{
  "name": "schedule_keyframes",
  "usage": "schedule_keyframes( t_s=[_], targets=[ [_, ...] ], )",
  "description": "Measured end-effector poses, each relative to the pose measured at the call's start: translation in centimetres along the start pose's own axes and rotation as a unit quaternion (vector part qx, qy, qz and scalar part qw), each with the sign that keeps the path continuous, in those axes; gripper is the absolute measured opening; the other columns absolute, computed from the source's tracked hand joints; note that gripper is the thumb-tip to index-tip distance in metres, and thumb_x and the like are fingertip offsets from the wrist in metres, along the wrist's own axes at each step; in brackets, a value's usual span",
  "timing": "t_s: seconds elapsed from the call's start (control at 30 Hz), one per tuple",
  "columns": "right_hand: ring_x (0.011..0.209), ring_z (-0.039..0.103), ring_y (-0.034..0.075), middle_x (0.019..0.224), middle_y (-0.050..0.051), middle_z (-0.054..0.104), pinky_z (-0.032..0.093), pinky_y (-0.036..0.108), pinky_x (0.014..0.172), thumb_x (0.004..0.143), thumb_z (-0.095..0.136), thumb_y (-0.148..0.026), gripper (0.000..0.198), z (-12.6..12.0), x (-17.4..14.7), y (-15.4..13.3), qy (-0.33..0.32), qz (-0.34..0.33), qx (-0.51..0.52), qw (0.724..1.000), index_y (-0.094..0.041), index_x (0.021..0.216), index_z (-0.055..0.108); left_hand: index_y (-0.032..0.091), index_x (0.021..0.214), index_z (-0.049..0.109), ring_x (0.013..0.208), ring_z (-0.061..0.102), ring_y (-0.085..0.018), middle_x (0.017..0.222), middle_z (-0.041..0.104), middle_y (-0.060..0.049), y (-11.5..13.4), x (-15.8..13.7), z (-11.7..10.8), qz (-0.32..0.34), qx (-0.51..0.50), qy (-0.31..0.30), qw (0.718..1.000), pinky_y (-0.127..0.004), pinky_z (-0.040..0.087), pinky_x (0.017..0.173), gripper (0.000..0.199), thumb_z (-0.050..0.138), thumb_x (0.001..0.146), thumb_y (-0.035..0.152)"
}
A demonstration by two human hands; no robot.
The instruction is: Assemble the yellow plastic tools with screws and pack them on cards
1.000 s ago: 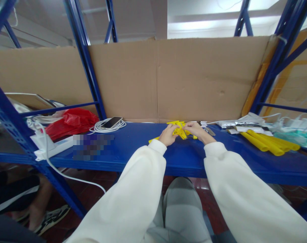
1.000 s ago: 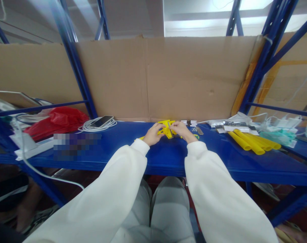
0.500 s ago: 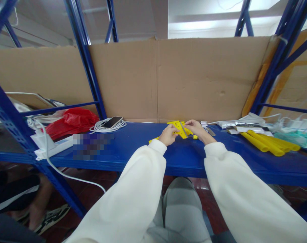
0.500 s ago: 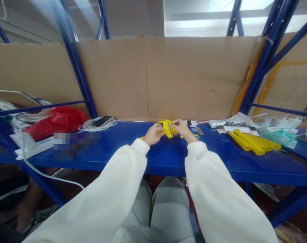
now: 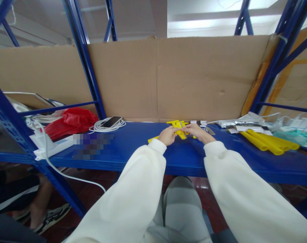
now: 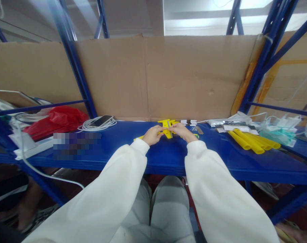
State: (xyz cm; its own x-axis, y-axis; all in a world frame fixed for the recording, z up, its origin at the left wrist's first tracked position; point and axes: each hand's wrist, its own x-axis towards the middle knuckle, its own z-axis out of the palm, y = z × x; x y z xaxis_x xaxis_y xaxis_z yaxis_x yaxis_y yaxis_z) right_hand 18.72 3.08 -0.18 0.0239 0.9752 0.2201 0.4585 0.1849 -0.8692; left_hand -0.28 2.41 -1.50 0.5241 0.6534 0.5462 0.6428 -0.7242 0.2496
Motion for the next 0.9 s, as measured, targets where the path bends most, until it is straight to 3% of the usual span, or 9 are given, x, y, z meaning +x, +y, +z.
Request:
schedule_keyframes(
  t_s=[0.17,0.27,0.4,0.5,0.6,0.9],
  targets=[
    [0.066,0.061,0.016,0.069,0.005,0.072,0.049,0.026,0.062,0.070,0.077,-0.036,0.021,-0.2,0.2,0.3,-0.009,-0.016,-0.001,1.000,-0.015,0.068,0.074,0.022,0.127,0.073,0.114,0.068,-0.022,0.121,0.073,-0.010,0.3,0.0,-0.2,-0.021,0.015,-0.002,1.000,-0.033,0.053,0.102,0.039,0.062,0.090,0.012],
    [0.081,0.068,0.021,0.085,0.009,0.077,0.053,0.030,0.075,0.078,0.069,-0.029,0.017,-1.8,0.7,0.9,0.065,-0.032,-0.079,0.994,-0.015,0.078,0.079,0.021,0.126,0.073,0.113,0.068,-0.023,0.120,0.073,-0.010,0.5,0.1,-0.2,-0.035,0.021,-0.004,0.999,-0.033,0.053,0.102,0.039,0.062,0.091,0.012],
    [0.107,0.069,0.030,0.105,0.016,0.077,0.052,0.037,0.091,0.079,0.063,-0.017,0.028,-5.3,1.3,2.9,0.201,0.021,-0.276,0.940,-0.017,0.099,0.083,0.022,0.127,0.074,0.111,0.070,-0.023,0.120,0.074,-0.010,0.9,0.0,-0.4,-0.044,0.024,-0.016,0.999,-0.033,0.053,0.101,0.039,0.063,0.091,0.013],
    [0.112,0.067,0.034,0.108,0.017,0.076,0.053,0.042,0.092,0.074,0.068,-0.020,0.030,-7.6,1.3,4.7,0.237,0.102,-0.348,0.901,-0.022,0.099,0.084,0.020,0.125,0.074,0.113,0.070,-0.024,0.121,0.074,-0.011,1.2,0.0,-0.6,-0.049,0.021,-0.028,0.998,-0.035,0.053,0.102,0.037,0.064,0.091,0.014],
    [0.112,0.066,0.037,0.107,0.018,0.075,0.054,0.048,0.091,0.074,0.071,-0.025,0.021,-8.7,1.2,5.5,0.232,0.138,-0.371,0.888,-0.024,0.091,0.084,0.021,0.121,0.076,0.114,0.070,-0.024,0.121,0.074,-0.011,1.3,0.0,-0.6,-0.047,0.009,-0.031,0.998,-0.035,0.053,0.104,0.034,0.065,0.090,0.013],
    [0.124,0.060,0.039,0.122,0.019,0.071,0.047,0.055,0.103,0.085,0.064,-0.020,0.024,-8.8,1.5,5.8,0.181,0.177,-0.369,0.894,-0.026,0.095,0.085,0.019,0.122,0.076,0.113,0.071,-0.025,0.122,0.075,-0.012,1.0,0.1,-0.3,-0.040,-0.010,-0.036,0.999,-0.036,0.054,0.102,0.035,0.066,0.089,0.014]
  ],
)
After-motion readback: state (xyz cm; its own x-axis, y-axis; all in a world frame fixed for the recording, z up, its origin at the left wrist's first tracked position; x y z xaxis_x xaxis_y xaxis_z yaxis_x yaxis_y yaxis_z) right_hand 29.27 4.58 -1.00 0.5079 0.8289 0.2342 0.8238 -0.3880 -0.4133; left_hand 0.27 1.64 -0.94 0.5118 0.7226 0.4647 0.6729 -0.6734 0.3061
